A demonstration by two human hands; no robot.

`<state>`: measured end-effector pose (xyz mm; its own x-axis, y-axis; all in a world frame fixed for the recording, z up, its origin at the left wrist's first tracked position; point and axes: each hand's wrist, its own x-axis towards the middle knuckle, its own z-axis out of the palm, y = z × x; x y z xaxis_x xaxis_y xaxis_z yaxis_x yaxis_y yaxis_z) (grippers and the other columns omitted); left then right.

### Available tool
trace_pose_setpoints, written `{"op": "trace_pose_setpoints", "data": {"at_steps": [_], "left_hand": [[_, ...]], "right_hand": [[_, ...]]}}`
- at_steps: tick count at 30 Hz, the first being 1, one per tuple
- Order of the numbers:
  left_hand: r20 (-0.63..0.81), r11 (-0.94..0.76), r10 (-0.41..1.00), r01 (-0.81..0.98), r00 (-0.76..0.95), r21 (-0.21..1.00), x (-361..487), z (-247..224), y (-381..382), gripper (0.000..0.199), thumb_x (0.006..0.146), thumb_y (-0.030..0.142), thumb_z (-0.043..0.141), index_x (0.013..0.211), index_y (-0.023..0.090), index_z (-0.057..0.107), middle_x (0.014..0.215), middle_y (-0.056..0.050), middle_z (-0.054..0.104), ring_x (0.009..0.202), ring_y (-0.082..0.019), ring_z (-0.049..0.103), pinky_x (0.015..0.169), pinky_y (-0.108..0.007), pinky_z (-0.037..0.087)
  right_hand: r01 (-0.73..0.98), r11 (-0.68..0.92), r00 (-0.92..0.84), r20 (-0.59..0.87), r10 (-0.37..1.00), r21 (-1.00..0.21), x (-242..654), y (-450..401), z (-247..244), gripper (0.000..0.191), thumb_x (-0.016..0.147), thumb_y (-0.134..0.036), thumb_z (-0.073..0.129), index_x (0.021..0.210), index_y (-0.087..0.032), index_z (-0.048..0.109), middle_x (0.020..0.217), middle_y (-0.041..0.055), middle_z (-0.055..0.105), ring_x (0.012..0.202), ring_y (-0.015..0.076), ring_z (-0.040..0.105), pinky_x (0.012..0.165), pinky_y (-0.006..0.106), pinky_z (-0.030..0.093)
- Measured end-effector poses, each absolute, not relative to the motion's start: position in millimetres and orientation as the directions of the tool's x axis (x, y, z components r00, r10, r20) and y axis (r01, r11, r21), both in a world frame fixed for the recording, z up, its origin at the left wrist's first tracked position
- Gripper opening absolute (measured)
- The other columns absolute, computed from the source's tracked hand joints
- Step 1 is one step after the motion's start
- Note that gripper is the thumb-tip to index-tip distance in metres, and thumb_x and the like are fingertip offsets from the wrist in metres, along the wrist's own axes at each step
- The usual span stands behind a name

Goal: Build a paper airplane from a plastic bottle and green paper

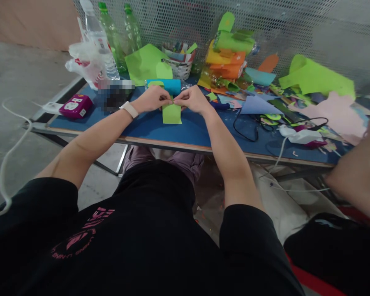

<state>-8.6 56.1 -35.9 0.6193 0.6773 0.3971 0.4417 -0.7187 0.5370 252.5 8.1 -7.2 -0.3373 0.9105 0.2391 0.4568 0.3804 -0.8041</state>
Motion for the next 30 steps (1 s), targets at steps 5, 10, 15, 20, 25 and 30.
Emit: {"op": "trace_pose_setpoints", "data": {"at_steps": [5, 10, 15, 20, 25, 30], "left_hand": [[0.336, -0.675, 0.711, 0.465, 0.618, 0.573, -10.4, -33.7, 53.7, 0.021, 0.114, 0.03, 0.089, 0.101, 0.015, 0.095, 0.078, -0.007, 0.081, 0.071, -0.02, 0.081, 0.083, -0.032, 0.07], [0.323, -0.662, 0.725, 0.486, 0.609, 0.571, -12.7, -32.2, 54.9, 0.019, 0.113, 0.031, 0.09, 0.102, 0.016, 0.097, 0.076, -0.007, 0.081, 0.073, -0.02, 0.082, 0.086, -0.032, 0.073], [0.313, -0.663, 0.723, 0.492, 0.616, 0.565, -13.6, -32.1, 58.0, 0.02, 0.113, 0.033, 0.088, 0.103, 0.018, 0.097, 0.075, -0.007, 0.083, 0.073, -0.02, 0.081, 0.083, -0.029, 0.072], [0.322, -0.671, 0.72, 0.498, 0.615, 0.549, -12.6, -29.9, 55.5, 0.02, 0.113, 0.027, 0.086, 0.102, 0.016, 0.097, 0.075, -0.008, 0.083, 0.072, -0.02, 0.081, 0.082, -0.03, 0.071], [0.308, -0.661, 0.728, 0.506, 0.613, 0.555, -13.3, -29.4, 55.3, 0.019, 0.113, 0.03, 0.086, 0.104, 0.017, 0.097, 0.077, -0.007, 0.084, 0.079, -0.021, 0.084, 0.089, -0.032, 0.073], [0.322, -0.662, 0.72, 0.469, 0.615, 0.584, -14.4, -30.8, 57.7, 0.017, 0.11, 0.031, 0.091, 0.1, 0.019, 0.098, 0.076, -0.01, 0.084, 0.078, -0.023, 0.084, 0.086, -0.035, 0.073]], "right_hand": [[0.477, 0.367, -0.322, 0.231, 0.918, -0.799, 256.8, 18.1, -15.1, 0.074, 0.078, -0.07, 0.124, 0.127, -0.022, 0.096, 0.083, 0.0107, 0.088, 0.097, 0.0445, 0.093, 0.105, 0.076, 0.086], [0.482, 0.38, -0.328, 0.239, 0.914, -0.789, 261.3, 23.8, -20.3, 0.065, 0.079, -0.066, 0.124, 0.12, -0.024, 0.097, 0.086, 0.0105, 0.089, 0.101, 0.0444, 0.094, 0.106, 0.075, 0.085], [0.498, 0.384, -0.337, 0.234, 0.912, -0.778, 258.9, 18.9, -17.3, 0.064, 0.078, -0.067, 0.124, 0.121, -0.027, 0.1, 0.092, 0.0101, 0.093, 0.105, 0.0435, 0.093, 0.114, 0.075, 0.084], [0.495, 0.387, -0.346, 0.233, 0.909, -0.778, 258.3, 17.3, -15.9, 0.079, 0.074, -0.074, 0.124, 0.13, -0.024, 0.099, 0.085, 0.0104, 0.09, 0.106, 0.0471, 0.094, 0.114, 0.076, 0.084], [0.497, 0.364, -0.328, 0.219, 0.919, -0.788, 259.3, 22.1, -19.7, 0.07, 0.074, -0.07, 0.125, 0.121, -0.026, 0.099, 0.089, 0.01, 0.092, 0.107, 0.0471, 0.095, 0.116, 0.078, 0.083], [0.494, 0.357, -0.319, 0.216, 0.923, -0.793, 255.2, 18.5, -19.2, 0.069, 0.077, -0.064, 0.125, 0.124, -0.021, 0.098, 0.089, 0.0113, 0.091, 0.104, 0.0469, 0.095, 0.111, 0.078, 0.083]]}}
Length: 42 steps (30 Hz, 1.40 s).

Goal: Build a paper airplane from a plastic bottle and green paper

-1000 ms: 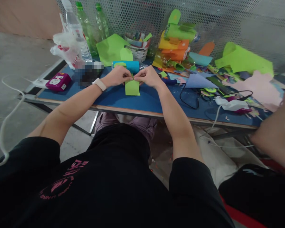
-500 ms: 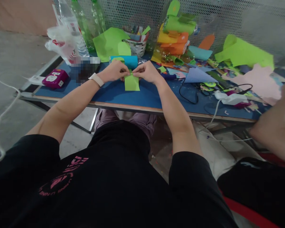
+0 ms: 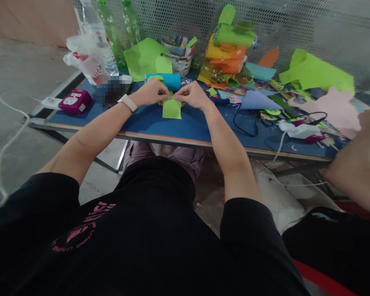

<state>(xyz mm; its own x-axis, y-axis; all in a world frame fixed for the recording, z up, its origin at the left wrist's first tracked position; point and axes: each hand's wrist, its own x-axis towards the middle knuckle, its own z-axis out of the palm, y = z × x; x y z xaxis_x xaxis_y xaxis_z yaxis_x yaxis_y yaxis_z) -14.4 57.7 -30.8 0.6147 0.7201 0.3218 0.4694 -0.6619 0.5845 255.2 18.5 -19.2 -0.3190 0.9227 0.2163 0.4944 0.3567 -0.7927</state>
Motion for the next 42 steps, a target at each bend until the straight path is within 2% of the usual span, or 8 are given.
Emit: {"op": "trace_pose_setpoints", "data": {"at_steps": [3, 9, 16, 20, 23, 31, 35, 42], "left_hand": [[0.344, -0.67, 0.71, 0.441, 0.614, 0.597, -13.7, -31.0, 56.6, 0.016, 0.107, 0.03, 0.092, 0.096, 0.019, 0.097, 0.071, -0.008, 0.081, 0.075, -0.022, 0.082, 0.083, -0.033, 0.072], [0.322, -0.655, 0.729, 0.481, 0.604, 0.583, -12.0, -28.0, 50.7, 0.015, 0.108, 0.022, 0.087, 0.1, 0.016, 0.098, 0.075, -0.011, 0.083, 0.082, -0.025, 0.086, 0.088, -0.037, 0.073], [0.339, -0.664, 0.708, 0.421, 0.62, 0.618, -13.3, -30.0, 55.2, 0.018, 0.105, 0.033, 0.095, 0.096, 0.018, 0.096, 0.07, -0.008, 0.081, 0.067, -0.019, 0.078, 0.074, -0.031, 0.071], [0.329, -0.658, 0.714, 0.43, 0.618, 0.618, -13.3, -29.9, 56.2, 0.018, 0.105, 0.032, 0.095, 0.096, 0.016, 0.095, 0.073, -0.009, 0.083, 0.067, -0.019, 0.08, 0.077, -0.031, 0.071], [0.309, -0.654, 0.718, 0.452, 0.623, 0.607, -13.6, -28.5, 54.5, 0.017, 0.107, 0.029, 0.09, 0.097, 0.016, 0.096, 0.075, -0.011, 0.084, 0.072, -0.022, 0.082, 0.081, -0.035, 0.073], [0.334, -0.677, 0.693, 0.417, 0.639, 0.606, -10.8, -31.4, 56.2, 0.03, 0.11, 0.039, 0.088, 0.086, 0.02, 0.09, 0.065, -0.006, 0.076, 0.067, -0.021, 0.078, 0.075, -0.031, 0.068], [0.336, -0.689, 0.684, 0.423, 0.648, 0.589, -9.8, -34.1, 59.1, 0.03, 0.11, 0.035, 0.085, 0.084, 0.021, 0.087, 0.068, -0.006, 0.078, 0.065, -0.019, 0.077, 0.074, -0.03, 0.066], [0.339, -0.696, 0.683, 0.435, 0.647, 0.571, -9.8, -37.4, 60.9, 0.022, 0.108, 0.033, 0.086, 0.09, 0.02, 0.092, 0.069, -0.006, 0.077, 0.068, -0.021, 0.079, 0.078, -0.032, 0.068]], "right_hand": [[0.493, 0.369, -0.321, 0.229, 0.919, -0.788, 252.6, 14.1, -17.9, 0.068, 0.077, -0.062, 0.124, 0.126, -0.023, 0.098, 0.088, 0.0104, 0.09, 0.102, 0.0462, 0.094, 0.108, 0.078, 0.084], [0.532, 0.4, -0.335, 0.249, 0.909, -0.746, 250.8, 11.8, -17.3, 0.068, 0.076, -0.071, 0.122, 0.123, -0.027, 0.1, 0.087, 0.01, 0.089, 0.101, 0.0446, 0.092, 0.108, 0.076, 0.084], [0.551, 0.407, -0.331, 0.257, 0.908, -0.728, 253.0, 15.4, -18.6, 0.065, 0.077, -0.07, 0.122, 0.118, -0.025, 0.1, 0.086, 0.0122, 0.089, 0.101, 0.0464, 0.092, 0.11, 0.076, 0.082], [0.55, 0.397, -0.32, 0.254, 0.913, -0.735, 250.6, 14.1, -17.6, 0.075, 0.075, -0.073, 0.122, 0.129, -0.027, 0.1, 0.087, 0.0112, 0.089, 0.102, 0.0471, 0.092, 0.102, 0.074, 0.084], [0.553, 0.387, -0.309, 0.25, 0.918, -0.737, 249.0, 12.0, -15.6, 0.08, 0.073, -0.073, 0.122, 0.134, -0.026, 0.1, 0.084, 0.0107, 0.088, 0.1, 0.0465, 0.091, 0.105, 0.073, 0.083], [0.582, 0.408, -0.304, 0.278, 0.911, -0.703, 251.1, 10.2, -13.7, 0.062, 0.078, -0.066, 0.119, 0.124, -0.029, 0.1, 0.08, 0.0087, 0.087, 0.099, 0.0437, 0.088, 0.114, 0.074, 0.079], [0.584, 0.407, -0.3, 0.279, 0.912, -0.703, 251.2, 13.0, -15.2, 0.049, 0.079, -0.061, 0.118, 0.108, -0.027, 0.099, 0.084, 0.0101, 0.088, 0.101, 0.0426, 0.088, 0.115, 0.072, 0.078], [0.584, 0.406, -0.298, 0.279, 0.913, -0.703, 253.1, 17.6, -18.3, 0.051, 0.076, -0.062, 0.119, 0.11, -0.028, 0.1, 0.089, 0.0107, 0.09, 0.103, 0.043, 0.087, 0.11, 0.072, 0.08]]}}
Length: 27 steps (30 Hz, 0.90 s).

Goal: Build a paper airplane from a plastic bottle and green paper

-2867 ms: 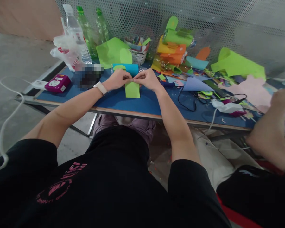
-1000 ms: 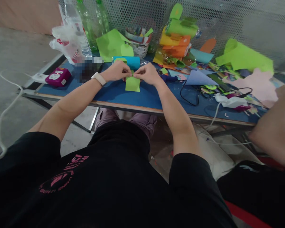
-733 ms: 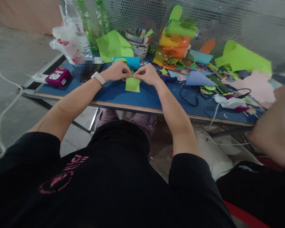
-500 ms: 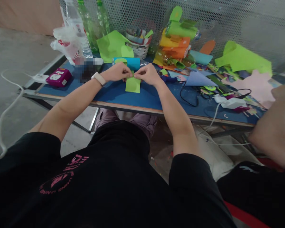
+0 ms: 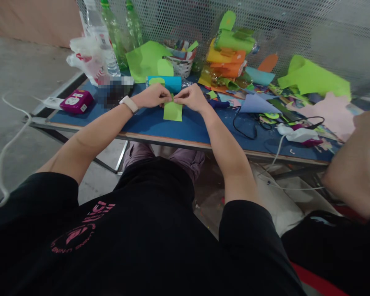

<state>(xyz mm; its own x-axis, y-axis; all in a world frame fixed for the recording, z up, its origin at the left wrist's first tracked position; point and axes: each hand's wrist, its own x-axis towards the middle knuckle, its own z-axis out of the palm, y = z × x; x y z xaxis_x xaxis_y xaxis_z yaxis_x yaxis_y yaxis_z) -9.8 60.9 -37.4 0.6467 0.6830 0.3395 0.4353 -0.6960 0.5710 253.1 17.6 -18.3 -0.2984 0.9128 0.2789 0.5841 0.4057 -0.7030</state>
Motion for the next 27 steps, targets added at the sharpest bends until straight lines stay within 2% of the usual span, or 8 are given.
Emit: {"op": "trace_pose_setpoints", "data": {"at_steps": [8, 13, 16, 19, 24, 27], "left_hand": [[0.343, -0.684, 0.687, 0.41, 0.641, 0.604, -10.8, -36.9, 59.4, 0.017, 0.105, 0.03, 0.092, 0.092, 0.02, 0.092, 0.069, -0.005, 0.076, 0.069, -0.02, 0.078, 0.081, -0.031, 0.069], [0.313, -0.655, 0.718, 0.451, 0.622, 0.606, -9.0, -34.1, 56.8, 0.012, 0.104, 0.021, 0.089, 0.094, 0.018, 0.093, 0.073, -0.006, 0.08, 0.069, -0.02, 0.079, 0.084, -0.033, 0.069], [0.312, -0.668, 0.706, 0.452, 0.636, 0.591, -9.0, -33.4, 56.0, 0.012, 0.104, 0.02, 0.087, 0.095, 0.018, 0.095, 0.072, -0.006, 0.081, 0.073, -0.022, 0.081, 0.085, -0.034, 0.07], [0.338, -0.689, 0.687, 0.429, 0.644, 0.584, -9.6, -33.9, 56.4, 0.012, 0.104, 0.022, 0.089, 0.094, 0.019, 0.094, 0.07, -0.006, 0.08, 0.074, -0.022, 0.082, 0.084, -0.033, 0.069], [0.355, -0.698, 0.687, 0.438, 0.634, 0.566, -10.3, -35.7, 58.3, 0.015, 0.103, 0.029, 0.093, 0.092, 0.019, 0.092, 0.068, -0.005, 0.079, 0.071, -0.021, 0.08, 0.086, -0.033, 0.07], [0.369, -0.713, 0.674, 0.432, 0.64, 0.553, -10.8, -36.3, 58.7, 0.018, 0.104, 0.032, 0.092, 0.094, 0.017, 0.093, 0.069, -0.006, 0.079, 0.075, -0.023, 0.083, 0.09, -0.034, 0.07]], "right_hand": [[0.557, 0.401, -0.298, 0.276, 0.914, -0.727, 253.0, 18.9, -20.4, 0.05, 0.074, -0.052, 0.12, 0.111, -0.025, 0.1, 0.094, 0.0135, 0.089, 0.108, 0.0467, 0.088, 0.104, 0.072, 0.081], [0.564, 0.413, -0.304, 0.285, 0.909, -0.715, 250.8, 16.3, -17.4, 0.059, 0.073, -0.059, 0.121, 0.12, -0.029, 0.101, 0.09, 0.0104, 0.09, 0.107, 0.047, 0.089, 0.112, 0.077, 0.079], [0.564, 0.414, -0.308, 0.283, 0.908, -0.715, 251.7, 17.3, -17.4, 0.056, 0.073, -0.057, 0.121, 0.118, -0.03, 0.101, 0.091, 0.0098, 0.091, 0.109, 0.0478, 0.089, 0.119, 0.078, 0.077], [0.555, 0.423, -0.319, 0.286, 0.904, -0.717, 253.5, 19.8, -19.2, 0.055, 0.073, -0.056, 0.122, 0.116, -0.029, 0.101, 0.093, 0.011, 0.092, 0.109, 0.0486, 0.089, 0.122, 0.08, 0.076], [0.531, 0.424, -0.314, 0.295, 0.903, -0.734, 252.9, 20.6, -20.7, 0.069, 0.073, -0.055, 0.124, 0.131, -0.026, 0.1, 0.095, 0.0126, 0.092, 0.108, 0.0491, 0.09, 0.119, 0.079, 0.078], [0.525, 0.419, -0.312, 0.291, 0.904, -0.74, 250.8, 18.9, -19.6, 0.07, 0.072, -0.054, 0.125, 0.131, -0.024, 0.1, 0.093, 0.0117, 0.092, 0.112, 0.0499, 0.091, 0.119, 0.078, 0.078]]}}
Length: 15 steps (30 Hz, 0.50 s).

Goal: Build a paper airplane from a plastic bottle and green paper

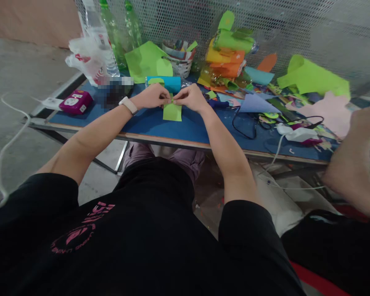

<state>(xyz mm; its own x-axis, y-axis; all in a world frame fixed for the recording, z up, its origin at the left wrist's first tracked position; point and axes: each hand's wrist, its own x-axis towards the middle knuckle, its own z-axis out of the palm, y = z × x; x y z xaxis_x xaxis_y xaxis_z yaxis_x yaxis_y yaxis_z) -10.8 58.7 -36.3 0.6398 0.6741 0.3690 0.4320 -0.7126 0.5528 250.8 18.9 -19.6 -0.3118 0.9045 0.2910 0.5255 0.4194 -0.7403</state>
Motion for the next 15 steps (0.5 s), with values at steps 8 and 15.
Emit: {"op": "trace_pose_setpoints", "data": {"at_steps": [8, 15], "left_hand": [[0.362, -0.707, 0.692, 0.484, 0.624, 0.516, -9.0, -36.9, 57.8, 0.02, 0.108, 0.025, 0.088, 0.091, 0.014, 0.092, 0.072, -0.008, 0.08, 0.077, -0.026, 0.086, 0.089, -0.036, 0.068], [0.385, -0.721, 0.675, 0.454, 0.629, 0.523, -8.5, -38.3, 57.2, 0.017, 0.107, 0.023, 0.086, 0.092, 0.015, 0.091, 0.066, -0.004, 0.073, 0.072, -0.022, 0.082, 0.085, -0.032, 0.066]], "right_hand": [[0.497, 0.41, -0.312, 0.284, 0.907, -0.765, 252.1, 18.2, -20.0, 0.051, 0.074, -0.043, 0.125, 0.112, -0.023, 0.099, 0.093, 0.0127, 0.091, 0.122, 0.0527, 0.09, 0.122, 0.076, 0.077], [0.502, 0.398, -0.306, 0.273, 0.912, -0.768, 253.6, 18.7, -19.9, 0.037, 0.078, -0.042, 0.122, 0.1, -0.024, 0.097, 0.098, 0.0136, 0.092, 0.122, 0.0503, 0.091, 0.121, 0.072, 0.079]]}}
